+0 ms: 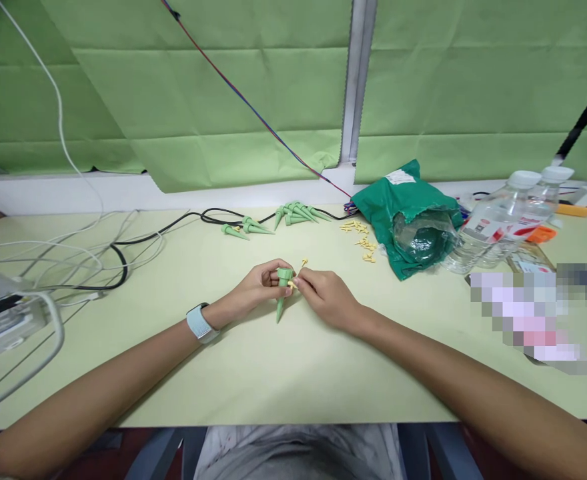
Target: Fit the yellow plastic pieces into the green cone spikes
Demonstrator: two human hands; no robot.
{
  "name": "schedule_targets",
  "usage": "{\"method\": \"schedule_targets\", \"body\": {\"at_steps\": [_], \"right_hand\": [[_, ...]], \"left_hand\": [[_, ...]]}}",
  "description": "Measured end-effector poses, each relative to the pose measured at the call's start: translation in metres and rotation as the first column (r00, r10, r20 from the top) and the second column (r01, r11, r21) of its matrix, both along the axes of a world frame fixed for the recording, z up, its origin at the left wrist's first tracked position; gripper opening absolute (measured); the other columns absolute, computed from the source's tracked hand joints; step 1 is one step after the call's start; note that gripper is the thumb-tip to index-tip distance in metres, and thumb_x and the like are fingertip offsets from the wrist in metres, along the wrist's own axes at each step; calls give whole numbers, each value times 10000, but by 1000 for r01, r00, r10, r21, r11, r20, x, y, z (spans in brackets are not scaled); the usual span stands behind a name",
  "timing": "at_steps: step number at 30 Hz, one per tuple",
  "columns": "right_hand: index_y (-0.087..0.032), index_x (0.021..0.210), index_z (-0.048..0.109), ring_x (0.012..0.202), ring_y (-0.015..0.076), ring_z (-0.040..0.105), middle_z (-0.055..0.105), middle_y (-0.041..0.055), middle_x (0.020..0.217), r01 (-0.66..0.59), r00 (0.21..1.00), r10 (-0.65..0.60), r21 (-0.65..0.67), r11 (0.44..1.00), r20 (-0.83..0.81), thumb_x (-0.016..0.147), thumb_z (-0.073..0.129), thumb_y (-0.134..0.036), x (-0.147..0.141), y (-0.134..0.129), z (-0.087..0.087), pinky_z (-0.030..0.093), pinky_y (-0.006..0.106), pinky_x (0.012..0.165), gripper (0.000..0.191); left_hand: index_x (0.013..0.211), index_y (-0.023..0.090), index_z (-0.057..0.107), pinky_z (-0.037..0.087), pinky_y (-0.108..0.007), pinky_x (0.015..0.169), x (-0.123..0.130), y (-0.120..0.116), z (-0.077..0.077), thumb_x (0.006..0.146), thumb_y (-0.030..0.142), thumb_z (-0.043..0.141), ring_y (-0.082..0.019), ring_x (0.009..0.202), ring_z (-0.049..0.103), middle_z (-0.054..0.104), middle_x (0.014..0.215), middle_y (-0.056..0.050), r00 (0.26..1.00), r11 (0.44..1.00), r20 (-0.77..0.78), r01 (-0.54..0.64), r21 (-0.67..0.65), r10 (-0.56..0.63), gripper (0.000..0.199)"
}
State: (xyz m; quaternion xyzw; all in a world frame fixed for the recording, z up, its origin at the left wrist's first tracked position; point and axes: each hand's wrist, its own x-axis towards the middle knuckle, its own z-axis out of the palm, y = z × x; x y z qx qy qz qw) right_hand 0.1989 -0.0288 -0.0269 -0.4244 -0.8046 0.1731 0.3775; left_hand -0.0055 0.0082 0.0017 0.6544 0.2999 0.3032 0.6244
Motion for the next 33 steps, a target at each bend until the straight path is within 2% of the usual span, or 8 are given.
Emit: {"method": "schedule_targets", "body": {"at_steps": [4,8,16,18,23,25,29,33], "right_hand": [[-220,976,564,672,156,555,656,23,841,-24,999,21,82,996,40,1036,460,-319,0,-1,0,395,278,625,155],[-216,1014,574,731,165,593,684,55,940,-40,996,28,158,987,82,1044,410,-260,1,0,-3,413,288,663,172],[-211,834,579,659,147,565,642,-12,743,-33,993,22,-96,995,-115,1039,460,-320,-3,3,-1,394,268,629,261],[-208,821,571,627,138,542,622,-20,709,-32,994,20,-113,993,-111,1043,453,-334,-2,3,-1,374,260,605,281],[-199,932,594,678,148,545,654,25,819,-22,995,10,115,993,97,1027,480,-324,4,1,-1,348,271,627,194],[-195,939,589,697,153,548,659,44,856,-45,989,23,153,987,145,1034,452,-307,5,1,-1,347,274,640,201],[-199,831,556,678,145,526,613,12,764,-51,998,51,-12,999,36,1044,425,-301,5,2,0,344,267,646,270],[-201,729,496,610,131,479,521,-29,640,-120,990,98,-237,964,-101,1049,423,-343,4,5,0,340,258,614,358]], "left_hand": [[989,176,634,442,-263,688,-1,3,-1,771,323,811,-142,768,598,645,843,-22,1000,1000,-18,19,-8,-19,316],[997,176,632,425,-253,666,-1,3,-1,763,322,816,-133,747,582,636,816,-13,1000,1000,-16,9,-13,-9,332],[971,177,632,431,-249,668,2,-2,1,738,304,832,-119,720,548,591,779,12,999,999,-2,-33,8,33,332],[974,177,632,432,-250,675,1,-1,1,747,299,825,-123,729,556,600,786,8,1000,1000,-8,-25,10,25,322],[995,176,632,422,-239,661,-2,2,1,774,282,807,-116,717,563,618,782,7,1000,1000,-7,-1,-4,1,302],[992,170,631,435,-243,683,-2,2,2,765,274,816,-123,744,578,636,806,-4,1000,1000,-4,10,-13,-10,311],[981,161,632,448,-249,699,1,-1,2,756,282,825,-121,744,579,637,801,-4,1000,1000,-2,-11,0,11,320],[952,165,632,453,-247,679,4,-3,0,728,297,845,-116,715,576,618,774,10,999,999,-6,-48,13,48,337]]}}
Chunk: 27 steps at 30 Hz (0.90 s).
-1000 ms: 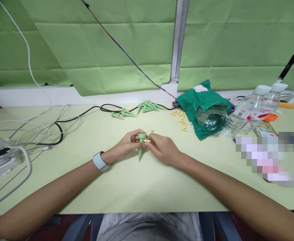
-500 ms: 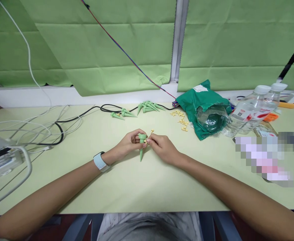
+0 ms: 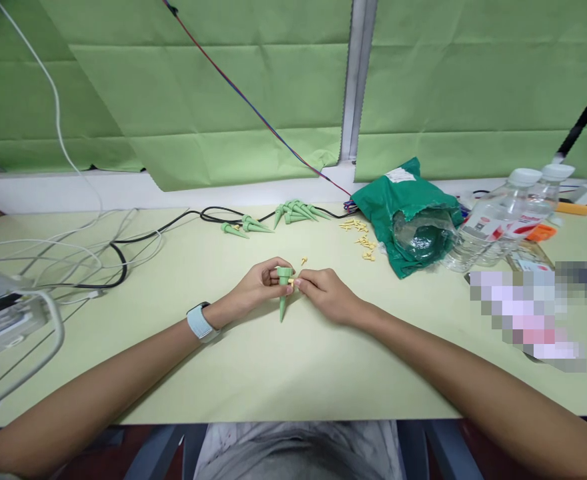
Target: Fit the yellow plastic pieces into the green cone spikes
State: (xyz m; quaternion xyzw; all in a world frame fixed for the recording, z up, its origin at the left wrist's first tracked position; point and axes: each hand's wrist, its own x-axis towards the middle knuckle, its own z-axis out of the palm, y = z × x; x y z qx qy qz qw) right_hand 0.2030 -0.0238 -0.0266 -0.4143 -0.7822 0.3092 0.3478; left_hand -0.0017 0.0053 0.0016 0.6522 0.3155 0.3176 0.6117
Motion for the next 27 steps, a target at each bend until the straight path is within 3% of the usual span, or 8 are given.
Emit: {"method": "schedule_targets", "body": {"at_steps": [2,4,7,10,15,19,22,27], "right_hand": [[-202,741,496,618,132,483,522,-26,654,-14,1000,14,34,999,16,1051,416,-335,1,1,-1,342,260,619,347],[-202,822,530,664,141,509,568,-7,738,-10,998,0,158,987,63,1044,431,-310,2,1,-2,352,267,642,266],[-200,968,557,728,159,538,617,39,882,-13,993,-27,334,943,115,1032,452,-284,3,0,-3,377,277,669,149],[-205,986,567,753,170,560,636,62,916,-24,990,-36,407,913,138,1042,428,-275,4,0,-4,389,282,673,165],[-207,921,576,712,157,556,639,33,839,23,994,-59,349,937,92,1039,442,-279,2,0,-5,375,278,663,193],[-201,812,570,669,139,520,592,-12,727,73,997,-75,126,989,5,1024,475,-307,-3,0,-1,352,264,638,256],[-199,776,557,607,126,462,532,-38,652,81,996,-81,-12,997,-32,1017,487,-350,-5,-2,4,320,256,591,293],[-202,838,551,678,133,499,578,-16,763,76,994,-89,191,979,64,1010,484,-283,-4,-5,7,320,263,638,202]], "left_hand": [[943,165,630,456,-245,679,0,0,0,729,298,844,-116,722,582,625,787,5,1000,1000,-1,5,0,-5,331],[946,165,629,459,-243,682,0,0,1,740,293,838,-114,722,585,634,797,2,1000,1000,1,14,-6,-14,321],[957,165,627,461,-240,681,-1,1,2,753,286,832,-112,718,589,643,797,2,1000,1000,2,25,-16,-25,313],[967,165,628,473,-248,699,-1,1,1,746,288,839,-123,740,609,656,809,-6,1000,999,8,25,-23,-25,329],[986,156,636,493,-265,736,-1,3,-3,749,295,839,-144,798,639,675,858,-31,999,999,5,36,-24,-35,342],[973,158,640,495,-261,730,-2,3,-5,750,281,836,-137,782,635,655,834,-16,1000,1000,9,27,1,-27,322],[968,163,645,493,-262,724,-3,3,-3,757,288,831,-141,780,637,660,827,-16,999,999,14,39,-1,-39,307],[970,163,655,488,-266,738,-2,1,2,760,282,833,-140,771,637,682,824,-26,1000,999,14,29,-23,-28,300]]}}
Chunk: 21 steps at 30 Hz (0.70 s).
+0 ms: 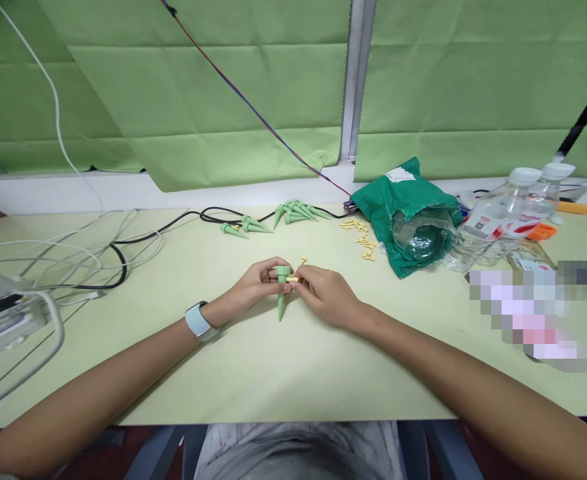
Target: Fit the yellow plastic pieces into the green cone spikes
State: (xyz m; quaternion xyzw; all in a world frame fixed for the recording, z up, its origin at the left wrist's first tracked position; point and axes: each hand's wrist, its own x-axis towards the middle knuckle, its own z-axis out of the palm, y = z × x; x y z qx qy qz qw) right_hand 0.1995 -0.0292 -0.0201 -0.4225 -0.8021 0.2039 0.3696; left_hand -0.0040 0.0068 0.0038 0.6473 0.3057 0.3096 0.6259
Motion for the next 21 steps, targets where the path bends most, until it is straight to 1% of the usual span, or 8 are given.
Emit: {"method": "schedule_targets", "body": {"at_steps": [3,9,11,13,15,17,19,21], "right_hand": [[-205,842,552,712,142,525,604,-1,792,-25,1000,24,23,999,17,1027,445,-269,0,0,-2,329,269,663,223],[-202,689,479,593,126,458,511,-37,618,-10,991,-20,-216,976,-134,1033,449,-362,-5,2,-3,314,264,603,381],[-204,684,471,588,125,451,501,-39,613,-12,990,-22,-235,972,-141,1037,442,-384,-6,2,-3,311,262,591,397],[-206,722,490,614,131,469,532,-31,653,15,996,-29,-165,986,-83,1037,442,-377,-5,2,-3,305,265,595,362],[-209,787,516,648,138,490,581,-14,730,46,999,-46,-34,998,5,1031,454,-346,-3,1,-4,309,271,613,286],[-209,852,536,675,144,504,617,11,808,35,996,-41,81,996,77,1029,445,-308,-1,1,-5,325,276,637,222],[-208,879,544,693,149,517,633,28,844,2,994,-16,126,992,113,1038,417,-288,1,1,-5,335,279,651,218],[-211,855,541,698,151,522,628,25,823,-8,995,-3,106,994,101,1046,402,-291,1,1,-6,335,280,654,250]], "left_hand": [[983,164,656,495,-279,766,0,0,-1,749,293,842,-155,811,652,699,863,-42,1000,1000,8,3,-9,-3,326],[1008,168,646,498,-285,768,0,0,-4,762,314,835,-151,796,644,675,828,-23,1000,1000,15,4,10,-4,343],[1007,172,651,496,-282,756,0,0,-3,764,314,834,-142,764,634,654,786,-4,1000,1000,15,-5,11,5,336],[990,177,658,496,-279,753,0,0,-1,764,313,835,-138,745,631,644,764,5,1000,1000,17,-10,6,10,318],[978,180,661,500,-280,760,-1,0,0,768,316,832,-141,752,639,658,779,-2,1000,1000,17,-4,-4,5,303],[987,183,657,507,-285,773,-2,0,0,775,318,829,-151,779,654,683,816,-18,1000,1000,18,6,-16,-6,305],[1007,182,652,511,-289,787,-3,1,-1,781,314,826,-159,813,664,702,852,-35,1000,1000,19,15,-22,-15,314],[1017,179,651,512,-288,790,-3,1,-2,783,309,826,-159,821,664,704,862,-40,1000,1000,17,17,-15,-17,320]]}}
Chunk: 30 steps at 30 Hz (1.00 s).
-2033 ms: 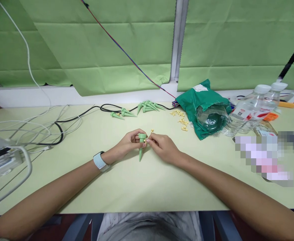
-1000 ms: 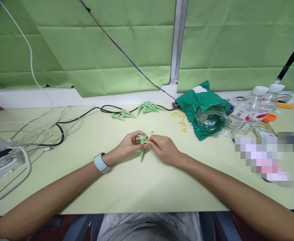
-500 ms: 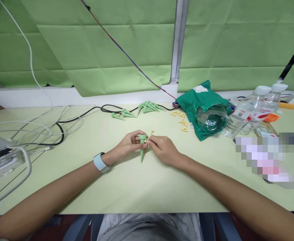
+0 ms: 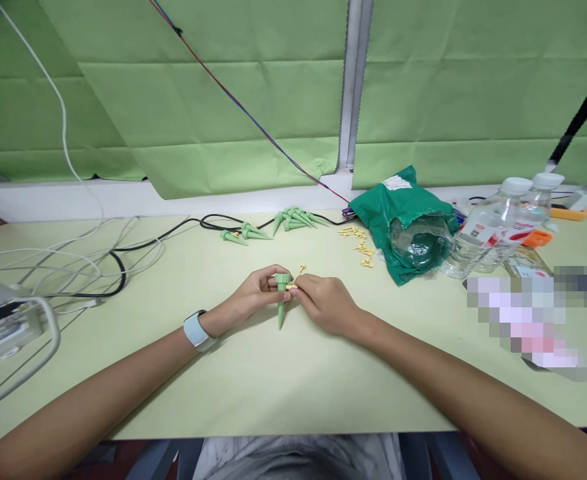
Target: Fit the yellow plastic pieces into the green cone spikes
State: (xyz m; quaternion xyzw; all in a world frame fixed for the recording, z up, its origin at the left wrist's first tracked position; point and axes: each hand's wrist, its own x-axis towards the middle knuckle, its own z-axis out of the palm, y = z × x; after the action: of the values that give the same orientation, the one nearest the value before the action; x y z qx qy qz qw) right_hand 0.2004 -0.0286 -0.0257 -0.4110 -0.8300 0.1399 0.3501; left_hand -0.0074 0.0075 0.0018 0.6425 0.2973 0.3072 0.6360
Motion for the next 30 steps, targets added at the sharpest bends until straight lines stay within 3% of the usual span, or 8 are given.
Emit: {"method": "schedule_targets", "body": {"at_steps": [7,11,15,23,30], "right_hand": [[-206,707,455,618,134,434,479,-36,641,-36,966,-47,-309,950,-256,1025,457,-394,-7,2,-3,291,274,596,370],[-199,670,442,608,127,376,384,-42,618,-66,927,-96,-410,910,-362,1019,438,-455,-8,6,-7,279,271,589,433],[-197,662,454,587,124,360,364,-44,603,-58,926,-109,-422,905,-361,1028,404,-474,-8,7,-7,271,273,581,462],[-213,784,533,554,121,448,506,-50,609,-75,926,-79,-386,919,-369,1005,494,-468,-6,3,1,337,257,560,340],[-210,838,548,496,94,493,550,-52,668,-149,875,-87,-434,889,-477,1004,493,-476,-4,5,-1,397,252,544,318]], "left_hand": [[1028,179,648,505,-279,767,2,-1,0,782,306,823,-147,795,643,671,834,-19,1000,999,-3,-5,35,5,328],[1042,181,638,507,-287,765,2,-1,-2,789,311,813,-156,804,649,662,828,-20,1000,998,-25,-7,59,8,334],[1040,187,634,512,-294,767,3,0,-4,785,325,811,-177,842,666,677,859,-36,999,998,-42,-9,65,12,340],[1066,184,669,509,-290,791,1,4,-3,783,339,809,-181,871,656,697,930,-52,999,996,-47,-18,84,22,352],[1068,156,741,524,-306,826,-7,13,3,845,386,741,-187,862,651,720,995,-87,990,982,-84,-100,159,114,320]]}}
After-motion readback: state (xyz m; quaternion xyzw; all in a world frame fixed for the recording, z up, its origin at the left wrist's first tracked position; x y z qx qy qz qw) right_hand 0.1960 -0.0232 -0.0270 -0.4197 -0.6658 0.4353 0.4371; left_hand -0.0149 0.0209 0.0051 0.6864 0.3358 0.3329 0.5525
